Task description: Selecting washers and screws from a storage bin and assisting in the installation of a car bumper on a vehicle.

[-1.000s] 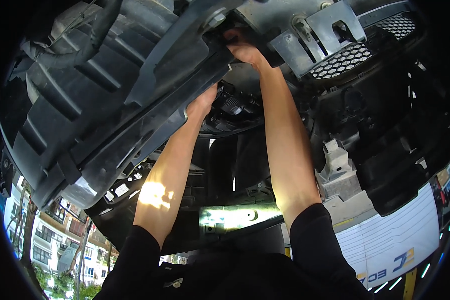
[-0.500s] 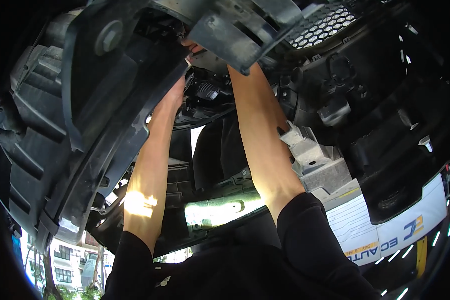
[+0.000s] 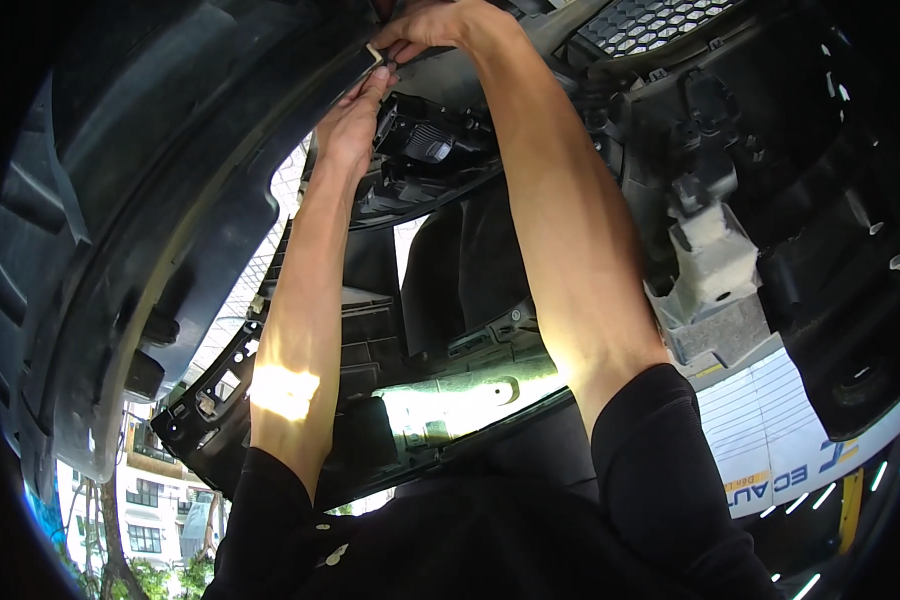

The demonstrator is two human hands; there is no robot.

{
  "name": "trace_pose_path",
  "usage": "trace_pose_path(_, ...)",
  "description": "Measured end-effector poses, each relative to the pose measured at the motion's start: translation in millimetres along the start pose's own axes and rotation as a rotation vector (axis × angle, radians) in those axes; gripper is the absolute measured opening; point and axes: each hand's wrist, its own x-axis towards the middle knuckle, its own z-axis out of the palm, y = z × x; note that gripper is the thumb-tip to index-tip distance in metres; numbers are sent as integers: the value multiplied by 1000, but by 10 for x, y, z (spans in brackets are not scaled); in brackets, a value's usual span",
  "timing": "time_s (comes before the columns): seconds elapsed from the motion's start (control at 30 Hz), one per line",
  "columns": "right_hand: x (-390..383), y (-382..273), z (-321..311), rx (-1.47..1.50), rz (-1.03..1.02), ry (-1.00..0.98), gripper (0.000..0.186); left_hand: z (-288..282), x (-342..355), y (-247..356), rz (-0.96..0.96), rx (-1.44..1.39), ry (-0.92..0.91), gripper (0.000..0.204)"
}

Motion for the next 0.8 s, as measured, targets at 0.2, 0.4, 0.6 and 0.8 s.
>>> trace_pose_path(0.2,-196,-48,161,-139,-12,-62,45,-29,-17,-2,68,8,-7,43)
trace_pose_path(0.4,-374,-138,248,-247,-75,6,38,68,-71,36,35,-31,35,39)
trace_pose_path(0.6,-348,-143,339,-348,-275,255,26,-97,-1,51,51,41,-22,36)
trace_pose_path(0.8,296,381,222,-420,-384,-51,30,89,-21,-33,72,43,-32,35)
